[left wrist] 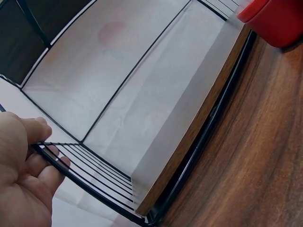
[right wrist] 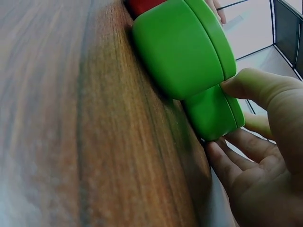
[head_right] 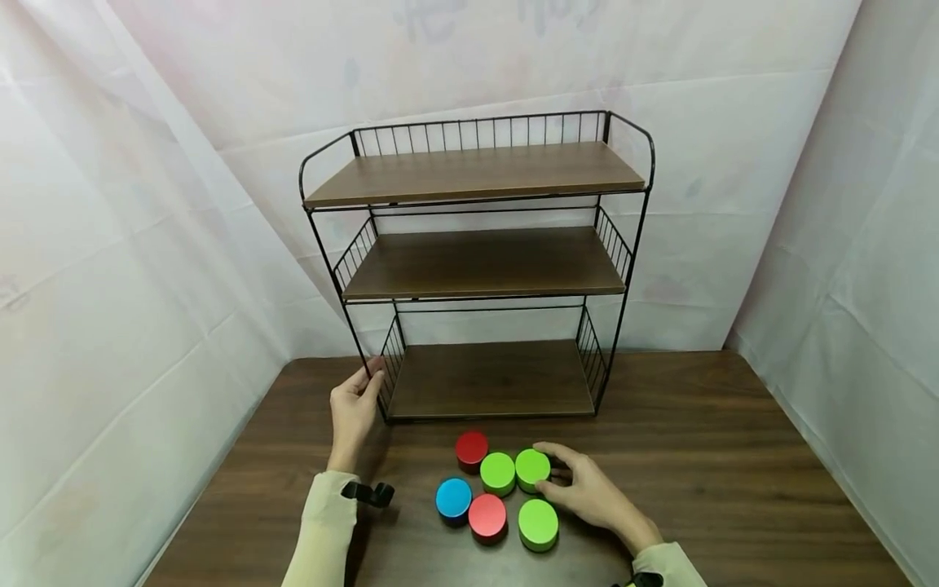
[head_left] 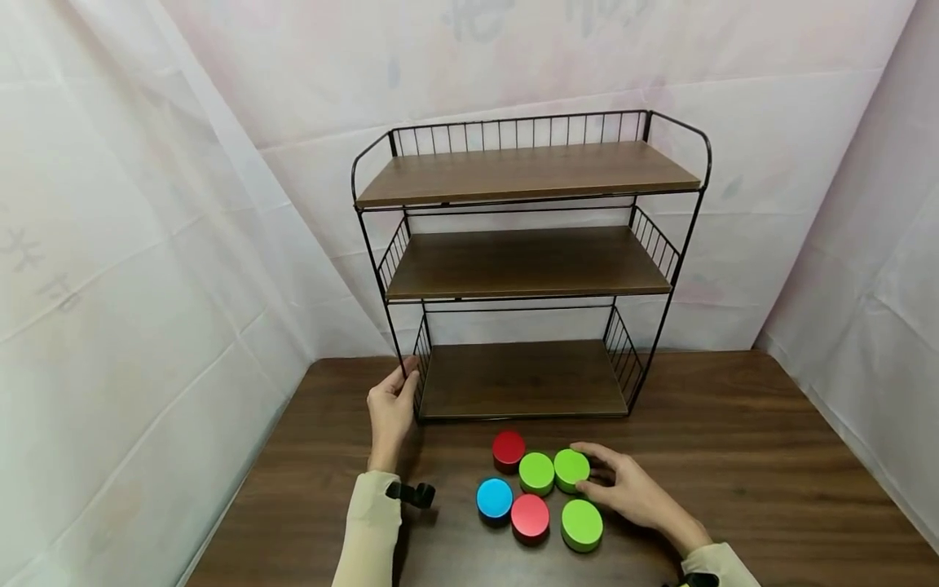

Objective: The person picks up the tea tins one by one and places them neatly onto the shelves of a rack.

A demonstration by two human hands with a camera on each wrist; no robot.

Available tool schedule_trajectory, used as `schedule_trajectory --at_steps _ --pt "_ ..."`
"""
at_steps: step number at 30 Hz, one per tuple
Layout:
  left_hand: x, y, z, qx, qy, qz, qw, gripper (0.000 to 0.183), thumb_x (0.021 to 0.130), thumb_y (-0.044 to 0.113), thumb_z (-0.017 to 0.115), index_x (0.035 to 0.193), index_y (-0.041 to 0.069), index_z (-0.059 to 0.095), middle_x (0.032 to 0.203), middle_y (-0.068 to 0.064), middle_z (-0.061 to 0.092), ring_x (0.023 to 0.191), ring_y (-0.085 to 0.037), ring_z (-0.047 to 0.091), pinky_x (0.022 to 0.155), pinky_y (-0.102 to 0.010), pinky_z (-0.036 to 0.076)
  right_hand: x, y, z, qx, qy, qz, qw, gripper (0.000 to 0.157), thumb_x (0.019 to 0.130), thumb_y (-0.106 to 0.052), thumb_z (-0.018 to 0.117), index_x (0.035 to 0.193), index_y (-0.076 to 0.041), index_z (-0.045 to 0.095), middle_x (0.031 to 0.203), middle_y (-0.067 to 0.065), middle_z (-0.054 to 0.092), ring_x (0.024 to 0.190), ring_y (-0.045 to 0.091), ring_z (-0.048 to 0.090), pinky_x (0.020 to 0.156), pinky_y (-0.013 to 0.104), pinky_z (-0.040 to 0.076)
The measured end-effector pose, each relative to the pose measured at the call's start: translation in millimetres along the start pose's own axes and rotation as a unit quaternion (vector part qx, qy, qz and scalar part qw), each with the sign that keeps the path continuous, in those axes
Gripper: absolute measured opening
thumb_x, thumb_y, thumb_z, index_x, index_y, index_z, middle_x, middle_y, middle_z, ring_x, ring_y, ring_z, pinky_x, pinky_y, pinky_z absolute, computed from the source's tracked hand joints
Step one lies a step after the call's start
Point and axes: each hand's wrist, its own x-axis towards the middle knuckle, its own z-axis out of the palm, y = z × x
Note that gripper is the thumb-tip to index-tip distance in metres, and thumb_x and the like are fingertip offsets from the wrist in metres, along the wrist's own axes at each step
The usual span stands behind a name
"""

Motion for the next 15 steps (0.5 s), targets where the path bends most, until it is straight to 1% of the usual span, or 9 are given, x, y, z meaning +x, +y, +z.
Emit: schedule_trajectory --at_steps 3,6,10,13,15 --pt "-2.1 -0.4 -2.4 -0.001 -0.006 -0.008 0.9999 0.031 0.100 -0.002 0.063 0.131 -0.007 0.066 0.129 -0.023 0.069 0.122 -0.036 0.065 0.087 -0.005 0.050 -0.7 1.1 1.5 -0.008 0.000 -0.004 1.000 0.061 0.100 -0.029 0.071 0.150 -0.002 0.050 0.147 0.021 0.057 0.125 0.026 0.064 0.095 0.025 0.056" --pt "-1.8 0.1 -3.8 -0.003 -0.014 -0.003 0.9999 0.032 0.101 -0.002 0.061 0.132 -0.008 0.065 0.131 -0.024 0.068 0.124 -0.037 0.064 0.089 -0.006 0.050 -0.4 2.0 2.1 -0.015 0.004 -0.013 1.000 0.060 0.100 -0.030 0.070 0.150 -0.002 0.050 0.148 0.020 0.057 0.127 0.023 0.062 0.097 0.026 0.055" --pt "-0.2 -3.2 -3.0 -0.001 -0.015 0.001 0.9999 0.032 0.101 -0.001 0.062 0.133 -0.008 0.065 0.131 -0.023 0.068 0.123 -0.036 0.065 0.081 -0.005 0.048 -0.7 2.4 1.8 -0.006 0.002 -0.014 1.000 0.060 0.101 -0.029 0.069 0.151 -0.002 0.049 0.150 0.021 0.054 0.130 0.015 0.059 0.102 0.031 0.054" --pt "1.8 -15.0 -0.8 0.000 -0.014 -0.006 0.9999 0.033 0.102 0.000 0.062 0.134 -0.006 0.065 0.132 -0.021 0.068 0.124 -0.035 0.065 0.082 -0.004 0.047 -1.5 2.6 1.6 0.006 0.002 -0.013 1.000 0.060 0.101 -0.026 0.069 0.151 0.000 0.048 0.150 0.023 0.053 0.131 0.010 0.057 0.105 0.037 0.053" --pt "2.7 -24.1 0.0 -0.001 -0.012 -0.010 0.9999 0.033 0.102 0.001 0.062 0.134 -0.004 0.066 0.132 -0.020 0.069 0.125 -0.034 0.064 0.088 -0.003 0.048 -2.3 3.0 2.0 0.011 -0.001 -0.011 1.000 0.061 0.101 -0.026 0.069 0.151 0.001 0.048 0.151 0.024 0.052 0.131 0.007 0.056 0.105 0.039 0.052"
